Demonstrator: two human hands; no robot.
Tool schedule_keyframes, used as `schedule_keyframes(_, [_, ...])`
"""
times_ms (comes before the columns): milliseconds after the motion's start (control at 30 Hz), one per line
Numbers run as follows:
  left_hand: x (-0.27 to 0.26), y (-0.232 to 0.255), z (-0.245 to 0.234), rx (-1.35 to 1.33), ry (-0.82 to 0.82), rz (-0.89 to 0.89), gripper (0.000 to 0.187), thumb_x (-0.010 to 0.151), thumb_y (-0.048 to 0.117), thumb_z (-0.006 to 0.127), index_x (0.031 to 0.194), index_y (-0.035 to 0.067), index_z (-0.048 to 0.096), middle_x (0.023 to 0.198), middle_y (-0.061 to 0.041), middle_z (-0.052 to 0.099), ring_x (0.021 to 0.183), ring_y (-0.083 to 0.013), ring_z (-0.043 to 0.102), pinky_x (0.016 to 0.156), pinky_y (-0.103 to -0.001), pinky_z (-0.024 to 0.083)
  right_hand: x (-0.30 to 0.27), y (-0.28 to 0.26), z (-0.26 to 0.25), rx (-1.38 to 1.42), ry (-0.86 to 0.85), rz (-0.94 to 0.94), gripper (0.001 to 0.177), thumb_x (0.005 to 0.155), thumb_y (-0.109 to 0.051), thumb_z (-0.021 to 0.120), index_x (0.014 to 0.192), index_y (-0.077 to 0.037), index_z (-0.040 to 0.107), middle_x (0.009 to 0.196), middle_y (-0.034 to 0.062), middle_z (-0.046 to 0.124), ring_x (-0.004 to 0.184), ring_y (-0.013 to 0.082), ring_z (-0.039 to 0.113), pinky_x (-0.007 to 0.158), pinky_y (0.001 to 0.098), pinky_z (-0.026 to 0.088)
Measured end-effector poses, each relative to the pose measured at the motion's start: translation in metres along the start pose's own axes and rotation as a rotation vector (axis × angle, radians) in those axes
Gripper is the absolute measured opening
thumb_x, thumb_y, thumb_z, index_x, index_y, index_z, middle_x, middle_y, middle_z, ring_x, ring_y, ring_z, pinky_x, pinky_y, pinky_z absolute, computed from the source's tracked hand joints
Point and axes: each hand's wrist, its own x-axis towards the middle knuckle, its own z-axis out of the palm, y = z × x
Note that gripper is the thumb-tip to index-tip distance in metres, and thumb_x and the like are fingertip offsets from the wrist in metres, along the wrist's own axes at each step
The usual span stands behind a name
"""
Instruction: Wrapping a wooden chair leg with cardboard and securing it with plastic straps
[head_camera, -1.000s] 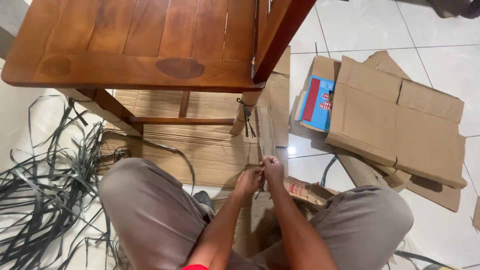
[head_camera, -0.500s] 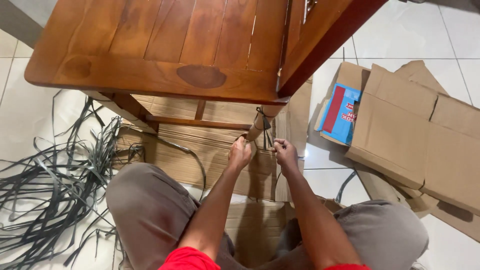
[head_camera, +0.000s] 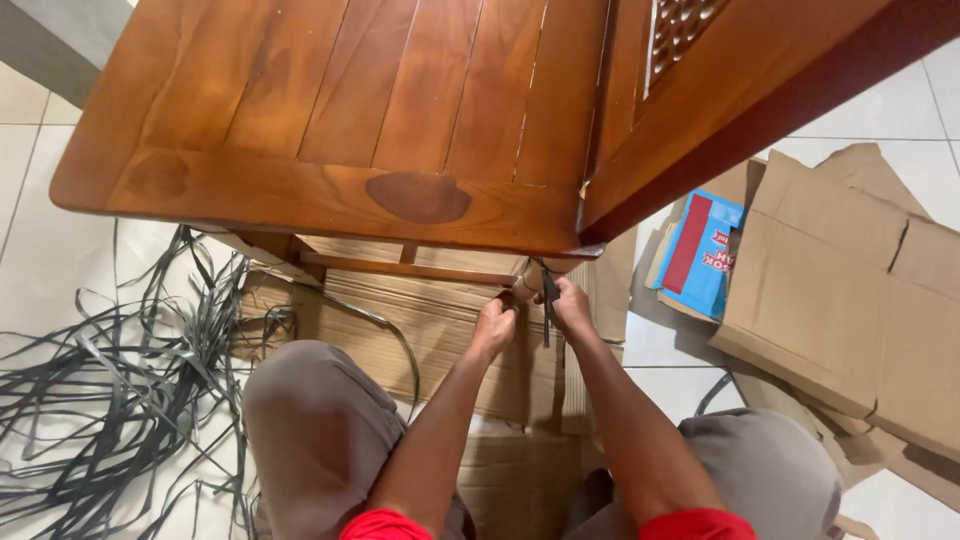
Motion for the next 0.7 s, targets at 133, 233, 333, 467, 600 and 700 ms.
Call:
schedule_keyframes(133, [0.037, -0.038, 0.003, 0.041, 0.069, -0.074, 0.044, 0.083, 0.028, 0.054, 0.101, -0.009, 0.071, 0.099, -0.036, 0.069, 0.109, -0.0505, 0.064, 0.090, -0.060, 0.046, 0.013, -0.022, -0.012, -0.181, -0.062, -0.115, 0.030, 0.081, -0.022, 0.068, 0.055, -0.010, 0.073, 0.045, 0.0102, 0.062, 0.050, 0.0327, 0.067, 0.052, 0.0411, 0.053])
schedule_keyframes(233, [0.069, -0.083, 0.018, 0.064, 0.130, -0.157, 0.048, 0.087, 0.038, 0.056, 0.100, -0.004, 0.073, 0.102, -0.030, 0.071, 0.113, -0.0457, 0.065, 0.091, -0.058, 0.049, 0.018, -0.026, -0.012, -0.222, -0.052, -0.157, 0.029, 0.082, -0.022, 0.068, 0.056, -0.010, 0.073, 0.046, 0.0105, 0.062, 0.050, 0.0328, 0.067, 0.053, 0.0412, 0.053])
schedule_keyframes(333, [0.058, -0.072, 0.009, 0.137, 0.099, -0.220, 0.066, 0.090, 0.058, 0.049, 0.105, -0.001, 0.074, 0.109, -0.025, 0.073, 0.118, -0.0415, 0.065, 0.098, -0.055, 0.050, 0.025, -0.029, -0.011, -0.281, -0.043, -0.219, 0.028, 0.082, -0.021, 0.068, 0.057, -0.009, 0.073, 0.047, 0.0111, 0.063, 0.052, 0.0331, 0.067, 0.053, 0.0415, 0.053])
schedule_keyframes(467, [0.019, 0.005, -0.023, 0.375, 0.032, -0.005, 0.044, 0.084, 0.028, 0.052, 0.099, -0.005, 0.077, 0.106, -0.027, 0.074, 0.112, -0.0443, 0.068, 0.098, -0.052, 0.054, 0.027, -0.029, -0.005, -0.367, -0.029, -0.311, 0.027, 0.083, -0.021, 0.067, 0.059, -0.009, 0.074, 0.049, 0.0119, 0.064, 0.053, 0.0336, 0.068, 0.055, 0.0418, 0.053])
schedule_keyframes(600, [0.031, -0.002, -0.025, 0.369, 0.109, 0.022, 0.043, 0.093, 0.046, 0.052, 0.108, 0.015, 0.078, 0.105, -0.015, 0.077, 0.110, -0.0372, 0.071, 0.092, -0.051, 0.058, 0.026, -0.027, -0.003, -0.446, -0.011, -0.400, 0.026, 0.084, -0.020, 0.066, 0.062, -0.009, 0.074, 0.051, 0.0128, 0.064, 0.055, 0.0340, 0.069, 0.056, 0.0422, 0.053])
schedule_keyframes(700, [0.025, 0.012, -0.025, 0.389, 0.103, -0.039, 0.050, 0.097, 0.054, 0.047, 0.120, 0.016, 0.069, 0.112, -0.016, 0.075, 0.115, -0.0357, 0.069, 0.099, -0.050, 0.056, 0.023, -0.022, -0.004, -0.502, 0.002, -0.458, 0.025, 0.084, -0.019, 0.065, 0.063, -0.009, 0.074, 0.052, 0.0133, 0.065, 0.056, 0.0343, 0.069, 0.057, 0.0424, 0.054])
